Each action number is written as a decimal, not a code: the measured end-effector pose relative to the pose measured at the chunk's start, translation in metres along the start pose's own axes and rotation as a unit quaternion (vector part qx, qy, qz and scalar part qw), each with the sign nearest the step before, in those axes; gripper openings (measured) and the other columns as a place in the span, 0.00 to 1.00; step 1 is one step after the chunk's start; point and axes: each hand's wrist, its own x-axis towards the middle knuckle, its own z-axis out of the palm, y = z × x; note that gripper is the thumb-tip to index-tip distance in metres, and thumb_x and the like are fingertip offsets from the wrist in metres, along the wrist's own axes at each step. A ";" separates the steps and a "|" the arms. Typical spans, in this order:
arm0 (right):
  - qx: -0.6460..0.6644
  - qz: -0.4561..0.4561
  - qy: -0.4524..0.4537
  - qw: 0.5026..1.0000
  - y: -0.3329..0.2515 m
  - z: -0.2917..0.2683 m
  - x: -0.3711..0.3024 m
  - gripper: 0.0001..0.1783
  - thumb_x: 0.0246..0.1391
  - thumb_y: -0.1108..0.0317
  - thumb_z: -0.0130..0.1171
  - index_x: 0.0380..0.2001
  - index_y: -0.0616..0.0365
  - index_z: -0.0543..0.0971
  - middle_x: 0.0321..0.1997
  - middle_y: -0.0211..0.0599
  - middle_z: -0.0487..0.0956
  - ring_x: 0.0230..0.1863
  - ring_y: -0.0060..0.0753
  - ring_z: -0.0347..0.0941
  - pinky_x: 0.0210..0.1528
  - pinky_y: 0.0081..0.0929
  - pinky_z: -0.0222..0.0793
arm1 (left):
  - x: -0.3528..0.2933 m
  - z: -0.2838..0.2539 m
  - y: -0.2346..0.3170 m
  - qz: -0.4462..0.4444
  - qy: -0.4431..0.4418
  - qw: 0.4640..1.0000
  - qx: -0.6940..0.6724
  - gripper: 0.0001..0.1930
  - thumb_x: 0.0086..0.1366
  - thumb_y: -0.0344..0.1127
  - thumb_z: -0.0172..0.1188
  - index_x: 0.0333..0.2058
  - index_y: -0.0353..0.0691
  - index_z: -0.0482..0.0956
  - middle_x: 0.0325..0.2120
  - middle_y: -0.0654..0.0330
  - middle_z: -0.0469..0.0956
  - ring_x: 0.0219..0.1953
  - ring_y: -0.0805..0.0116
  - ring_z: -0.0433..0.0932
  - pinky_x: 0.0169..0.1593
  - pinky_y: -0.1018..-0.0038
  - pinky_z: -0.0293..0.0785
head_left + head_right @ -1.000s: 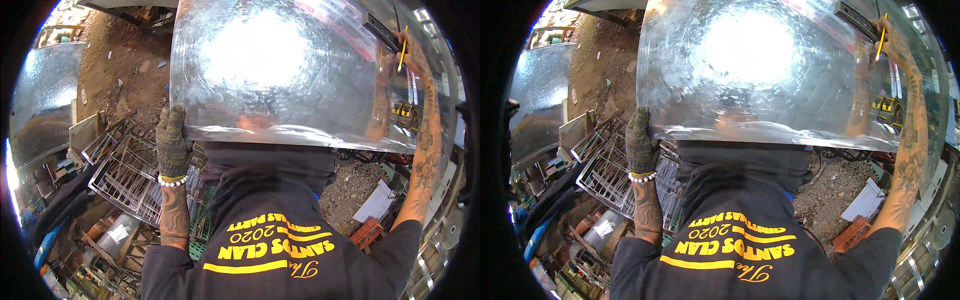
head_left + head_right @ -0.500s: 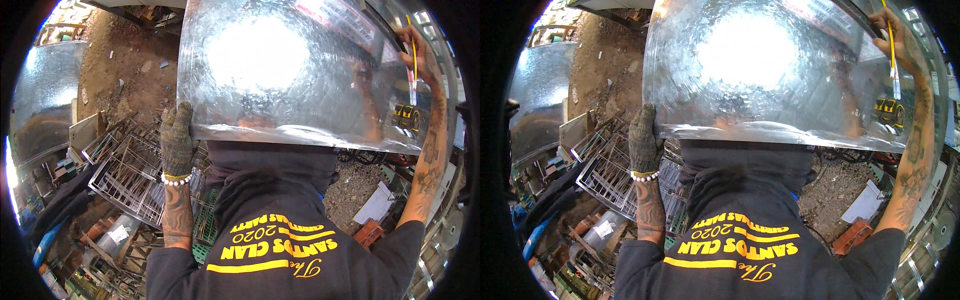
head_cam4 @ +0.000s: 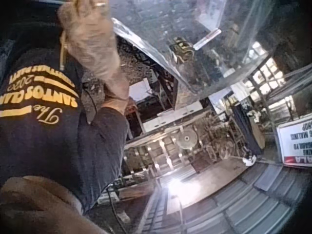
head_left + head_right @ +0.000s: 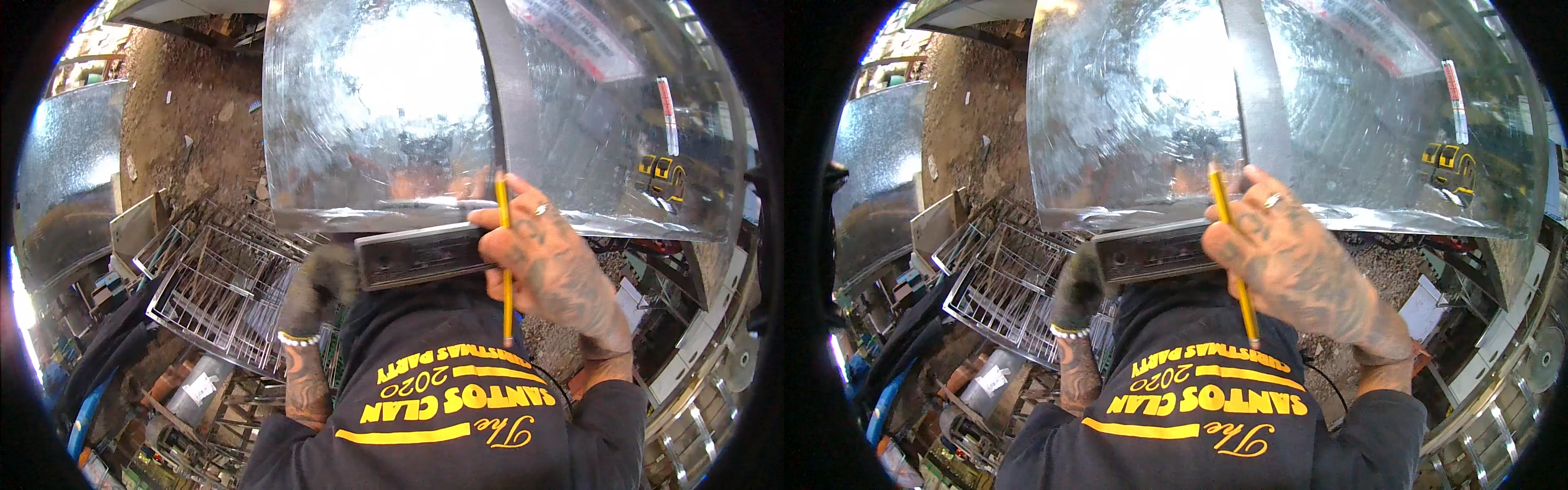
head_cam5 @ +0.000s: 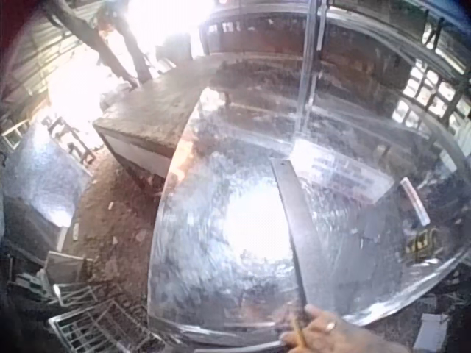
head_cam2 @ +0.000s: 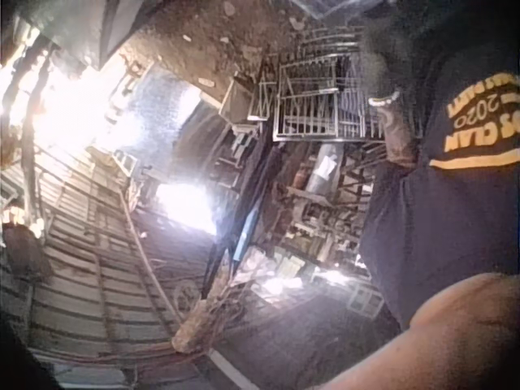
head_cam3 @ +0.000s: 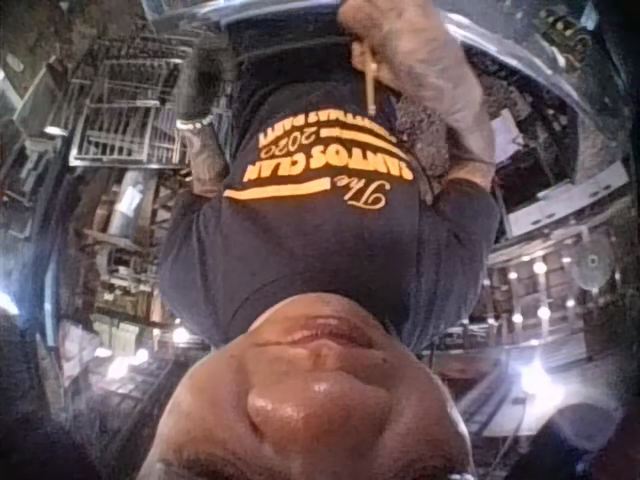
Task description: The person measures a large metal sheet using a tape measure and a square, then marks measurements with a pencil. The person repeats the process on different sections of the sheet, ensuring precise alignment and marking.
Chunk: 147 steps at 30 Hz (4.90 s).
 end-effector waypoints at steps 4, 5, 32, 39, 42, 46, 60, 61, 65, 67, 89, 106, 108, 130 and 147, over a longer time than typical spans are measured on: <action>0.037 -0.022 0.020 0.999 -0.020 0.046 0.013 0.18 0.39 0.75 0.69 0.34 0.54 0.73 0.47 0.35 0.78 0.51 0.44 0.74 0.73 0.51 0.57 | 0.002 0.039 -0.029 0.110 -0.096 0.957 0.250 0.32 0.61 0.20 0.60 0.64 0.39 0.65 0.58 0.55 0.72 0.55 0.60 0.75 0.57 0.68 0.73; 0.047 -0.037 0.013 0.998 -0.023 0.055 0.013 0.17 0.40 0.74 0.69 0.34 0.54 0.73 0.47 0.34 0.77 0.51 0.42 0.73 0.73 0.51 0.56 | 0.006 0.044 -0.037 0.166 -0.120 0.928 0.312 0.36 0.59 0.15 0.60 0.66 0.40 0.64 0.60 0.54 0.71 0.57 0.59 0.74 0.59 0.68 0.72; 0.634 0.366 0.165 0.661 -0.006 0.109 -0.026 0.15 0.64 0.67 0.60 0.50 0.64 0.77 0.41 0.38 0.83 0.43 0.28 0.79 0.45 0.26 0.78 | 0.027 0.042 -0.063 0.175 0.018 0.938 0.297 0.27 0.56 0.21 0.65 0.57 0.36 0.74 0.52 0.52 0.78 0.56 0.57 0.76 0.61 0.62 0.72; 0.652 0.370 0.209 0.628 -0.004 0.122 -0.015 0.16 0.57 0.65 0.68 0.46 0.59 0.81 0.40 0.30 0.83 0.38 0.19 0.75 0.42 0.20 0.71 | 0.022 0.046 -0.057 0.266 0.041 0.831 0.487 0.25 0.60 0.25 0.64 0.57 0.37 0.74 0.51 0.52 0.80 0.55 0.60 0.77 0.58 0.63 0.74; 0.634 0.385 0.165 0.650 -0.001 0.120 -0.014 0.14 0.57 0.66 0.68 0.44 0.58 0.82 0.38 0.28 0.82 0.36 0.18 0.73 0.40 0.19 0.70 | 0.021 0.047 -0.051 0.249 0.045 0.837 0.485 0.18 0.67 0.29 0.60 0.55 0.34 0.74 0.50 0.54 0.79 0.54 0.64 0.77 0.56 0.65 0.75; 0.631 0.381 0.164 0.655 -0.002 0.117 -0.012 0.13 0.57 0.66 0.68 0.43 0.58 0.82 0.36 0.25 0.81 0.34 0.16 0.72 0.38 0.19 0.70 | 0.024 0.052 -0.054 0.202 0.085 0.902 0.371 0.16 0.71 0.34 0.55 0.54 0.32 0.75 0.49 0.54 0.80 0.51 0.63 0.78 0.55 0.66 0.76; 0.639 0.357 0.177 0.658 0.000 0.119 -0.015 0.12 0.59 0.65 0.66 0.44 0.58 0.82 0.36 0.22 0.80 0.35 0.15 0.71 0.37 0.18 0.70 | 0.022 0.059 -0.043 0.313 0.071 0.803 0.501 0.27 0.53 0.21 0.64 0.55 0.38 0.77 0.49 0.45 0.81 0.53 0.47 0.80 0.58 0.58 0.72; 0.636 0.358 0.173 0.661 0.001 0.119 -0.016 0.12 0.59 0.65 0.66 0.44 0.58 0.82 0.36 0.22 0.80 0.35 0.15 0.71 0.37 0.18 0.70 | 0.022 0.061 -0.042 0.325 0.067 0.792 0.513 0.27 0.53 0.22 0.64 0.55 0.38 0.77 0.48 0.45 0.81 0.53 0.48 0.80 0.58 0.58 0.72; 0.636 0.357 0.181 0.660 -0.001 0.115 -0.014 0.12 0.60 0.65 0.66 0.44 0.58 0.82 0.35 0.22 0.80 0.34 0.15 0.71 0.37 0.18 0.70 | 0.018 0.057 -0.045 0.268 0.076 0.801 0.530 0.27 0.54 0.22 0.65 0.55 0.38 0.77 0.49 0.45 0.81 0.53 0.49 0.80 0.58 0.60 0.73; 0.630 0.364 0.169 0.664 0.000 0.114 -0.014 0.12 0.60 0.64 0.66 0.44 0.58 0.82 0.35 0.22 0.79 0.34 0.15 0.71 0.38 0.18 0.70 | 0.019 0.057 -0.045 0.274 0.076 0.799 0.530 0.27 0.54 0.22 0.64 0.55 0.38 0.77 0.49 0.45 0.81 0.53 0.49 0.80 0.57 0.60 0.74; 0.597 0.380 0.097 0.699 0.005 0.106 -0.018 0.17 0.62 0.63 0.64 0.49 0.62 0.79 0.39 0.26 0.80 0.40 0.16 0.71 0.44 0.17 0.67 | 0.020 0.060 -0.044 0.287 0.087 0.787 0.539 0.21 0.60 0.25 0.60 0.54 0.35 0.77 0.48 0.46 0.81 0.51 0.50 0.81 0.55 0.62 0.76; 0.356 0.318 -0.037 0.878 0.001 0.062 -0.053 0.16 0.67 0.57 0.53 0.42 0.61 0.78 0.27 0.44 0.78 0.31 0.36 0.80 0.33 0.30 0.72 | 0.022 0.062 -0.042 0.335 0.071 0.748 0.568 0.25 0.58 0.31 0.68 0.55 0.35 0.75 0.43 0.47 0.83 0.46 0.53 0.84 0.50 0.63 0.79; 0.305 0.209 0.034 0.928 -0.004 0.056 -0.067 0.14 0.67 0.59 0.53 0.42 0.60 0.78 0.26 0.43 0.78 0.28 0.39 0.80 0.31 0.31 0.72 | 0.022 0.052 -0.056 0.332 0.083 0.770 0.539 0.27 0.56 0.32 0.70 0.55 0.35 0.74 0.44 0.48 0.83 0.46 0.54 0.84 0.50 0.63 0.79; 0.245 0.250 0.050 0.935 -0.025 0.014 -0.044 0.03 0.49 0.77 0.62 0.27 0.60 0.78 0.25 0.37 0.79 0.24 0.31 0.77 0.29 0.25 0.71 | 0.016 0.062 -0.043 0.267 0.060 0.806 0.525 0.35 0.48 0.24 0.64 0.59 0.39 0.73 0.49 0.49 0.81 0.52 0.53 0.81 0.54 0.63 0.77; 0.283 0.284 -0.014 0.916 -0.032 0.015 -0.056 0.04 0.48 0.72 0.65 0.26 0.60 0.79 0.25 0.38 0.80 0.26 0.34 0.81 0.30 0.28 0.74 | 0.019 0.040 -0.063 0.253 0.067 0.810 0.525 0.35 0.50 0.36 0.73 0.57 0.33 0.74 0.53 0.48 0.79 0.56 0.54 0.78 0.59 0.63 0.74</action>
